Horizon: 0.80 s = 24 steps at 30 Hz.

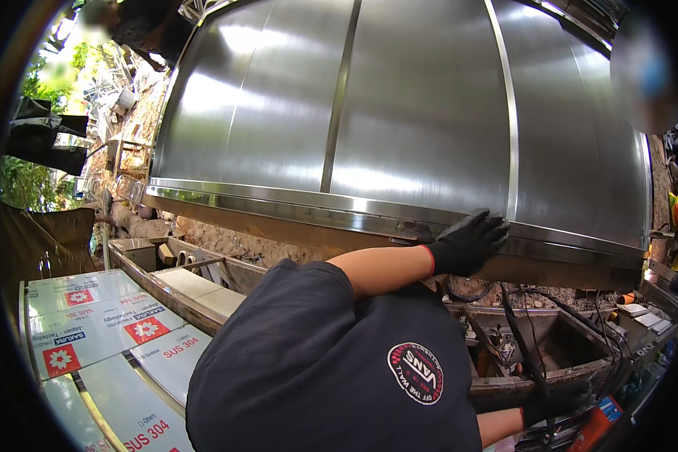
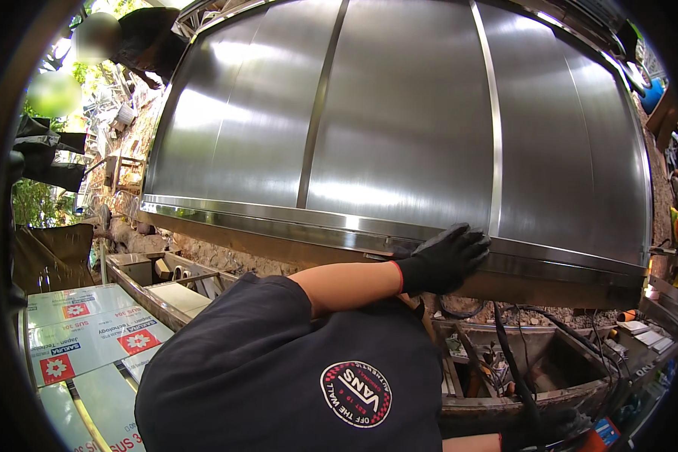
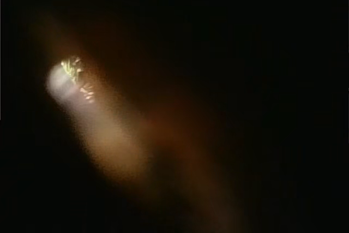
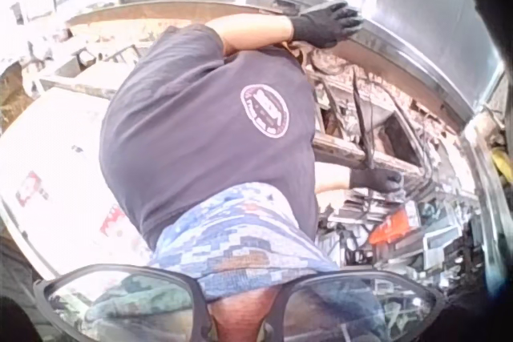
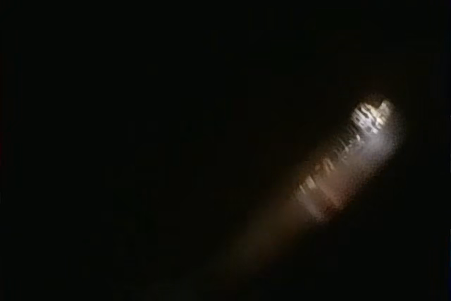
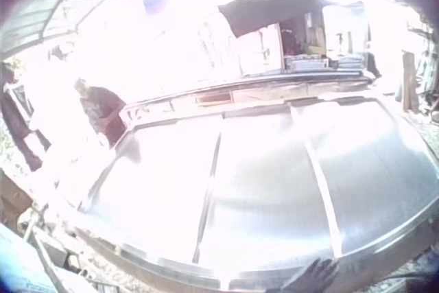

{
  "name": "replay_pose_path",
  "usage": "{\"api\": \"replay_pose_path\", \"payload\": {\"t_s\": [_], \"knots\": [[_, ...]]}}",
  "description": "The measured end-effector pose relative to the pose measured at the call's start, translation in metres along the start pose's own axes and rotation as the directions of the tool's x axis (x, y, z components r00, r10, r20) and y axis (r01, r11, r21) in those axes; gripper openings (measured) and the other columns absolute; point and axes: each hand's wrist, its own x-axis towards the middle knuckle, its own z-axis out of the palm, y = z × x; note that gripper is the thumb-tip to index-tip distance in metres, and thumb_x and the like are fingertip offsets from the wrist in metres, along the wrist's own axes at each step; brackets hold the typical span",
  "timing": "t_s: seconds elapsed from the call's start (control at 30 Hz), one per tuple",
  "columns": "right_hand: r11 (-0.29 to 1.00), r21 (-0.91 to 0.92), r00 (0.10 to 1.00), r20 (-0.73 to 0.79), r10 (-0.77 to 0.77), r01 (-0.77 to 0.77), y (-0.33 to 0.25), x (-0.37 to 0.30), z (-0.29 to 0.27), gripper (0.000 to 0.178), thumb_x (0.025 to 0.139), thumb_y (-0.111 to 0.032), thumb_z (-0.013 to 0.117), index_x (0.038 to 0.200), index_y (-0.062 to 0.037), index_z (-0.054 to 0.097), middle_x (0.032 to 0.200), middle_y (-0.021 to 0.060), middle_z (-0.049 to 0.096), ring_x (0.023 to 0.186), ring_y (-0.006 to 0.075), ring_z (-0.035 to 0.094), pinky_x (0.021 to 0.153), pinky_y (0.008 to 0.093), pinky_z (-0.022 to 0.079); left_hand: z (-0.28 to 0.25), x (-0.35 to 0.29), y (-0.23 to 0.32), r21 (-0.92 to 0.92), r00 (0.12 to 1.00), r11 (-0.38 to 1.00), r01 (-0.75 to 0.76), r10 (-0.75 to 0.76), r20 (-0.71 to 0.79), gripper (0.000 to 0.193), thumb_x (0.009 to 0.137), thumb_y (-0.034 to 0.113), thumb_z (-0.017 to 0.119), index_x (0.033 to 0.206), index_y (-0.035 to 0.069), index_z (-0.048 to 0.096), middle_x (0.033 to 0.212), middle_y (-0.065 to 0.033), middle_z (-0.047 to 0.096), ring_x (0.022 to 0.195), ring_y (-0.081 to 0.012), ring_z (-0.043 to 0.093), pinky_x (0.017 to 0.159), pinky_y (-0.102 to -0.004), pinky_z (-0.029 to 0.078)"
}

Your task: The person positions a metal trim piece along the edge of a large stainless steel panel, then uses a TIG welding torch to tack weld the trim in place. They switch to an angle grinder to smooth the weld seam, then return to welding to complete the joint.

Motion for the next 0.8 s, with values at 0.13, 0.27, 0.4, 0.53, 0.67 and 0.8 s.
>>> {"api": "replay_pose_path", "payload": {"t_s": [0.13, 0.27, 0.4, 0.53, 0.67, 0.8], "knots": [[0.782, 0.473, 0.914, 0.2, 0.352, -0.405, -0.088, 0.053, -0.079, 0.054, 0.107, -0.047, 0.048, 0.098, 0.002, 0.068, 0.099, 0.0263, 0.066, 0.103, 0.0436, 0.062, 0.091, 0.0553, 0.048, 0.005, -0.001, 0.0, 0.077, 0.999, 0.996, 0.034, -0.032, -0.037, 0.067, 0.088, 0.033, 0.063, 0.146, 0.002, 0.051, 0.155, -0.0202, 0.046, 0.146, -0.0367, 0.038, 0.122, -0.056, 0.023], [0.792, 0.484, 0.928, 0.212, 0.307, -0.373, -0.077, 0.051, -0.061, 0.049, 0.106, -0.045, 0.051, 0.106, -0.0005, 0.071, 0.1, 0.0218, 0.071, 0.095, 0.0412, 0.066, 0.084, 0.0514, 0.052, 0.012, 0.004, -0.005, 0.065, 0.992, 0.996, 0.063, -0.055, -0.111, 0.064, 0.086, 0.033, 0.066, 0.141, 0.002, 0.056, 0.149, -0.0211, 0.049, 0.134, -0.0388, 0.046, 0.112, -0.0535, 0.035], [0.771, 0.499, 0.918, 0.203, 0.34, -0.396, -0.083, 0.048, -0.06, 0.046, 0.105, -0.044, 0.055, 0.11, -0.0011, 0.071, 0.106, 0.0192, 0.074, 0.094, 0.0364, 0.071, 0.079, 0.0469, 0.055, 0.013, 0.003, -0.006, 0.027, 0.984, 0.994, 0.11, -0.106, -0.14, 0.065, 0.082, 0.028, 0.069, 0.139, 0.0, 0.057, 0.142, -0.0228, 0.05, 0.124, -0.0382, 0.05, 0.103, -0.0515, 0.041], [0.755, 0.542, 0.929, 0.234, 0.287, -0.37, -0.084, 0.037, -0.05, 0.041, 0.107, -0.037, 0.055, 0.114, 0.0003, 0.07, 0.11, 0.0179, 0.073, 0.098, 0.0307, 0.071, 0.084, 0.0407, 0.055, 0.015, 0.006, -0.005, 0.03, 0.985, 0.994, 0.107, -0.102, -0.137, 0.06, 0.085, 0.027, 0.066, 0.14, 0.003, 0.057, 0.142, -0.0237, 0.05, 0.125, -0.0392, 0.05, 0.104, -0.0531, 0.042], [0.474, 0.756, 0.893, 0.379, 0.243, -0.45, -0.098, 0.04, -0.043, 0.035, 0.108, -0.029, 0.055, 0.116, 0.0024, 0.068, 0.111, 0.0155, 0.072, 0.099, 0.027, 0.069, 0.088, 0.0369, 0.055, 0.016, 0.008, -0.006, -0.009, 0.987, 0.995, 0.1, -0.101, -0.125, 0.055, 0.089, 0.026, 0.061, 0.141, 0.009, 0.057, 0.143, -0.0245, 0.05, 0.127, -0.04, 0.05, 0.106, -0.0548, 0.041], [0.56, 0.738, 0.927, 0.298, 0.229, -0.376, -0.1, 0.057, -0.032, 0.034, 0.107, -0.028, 0.057, 0.117, 0.003, 0.068, 0.114, 0.0166, 0.071, 0.1, 0.0271, 0.069, 0.089, 0.0375, 0.055, 0.004, 0.006, -0.004, -0.021, 0.989, 0.991, 0.136, -0.136, -0.049, 0.057, 0.089, 0.029, 0.062, 0.142, 0.01, 0.057, 0.144, -0.0249, 0.049, 0.128, -0.0401, 0.05, 0.106, -0.0543, 0.04]]}}
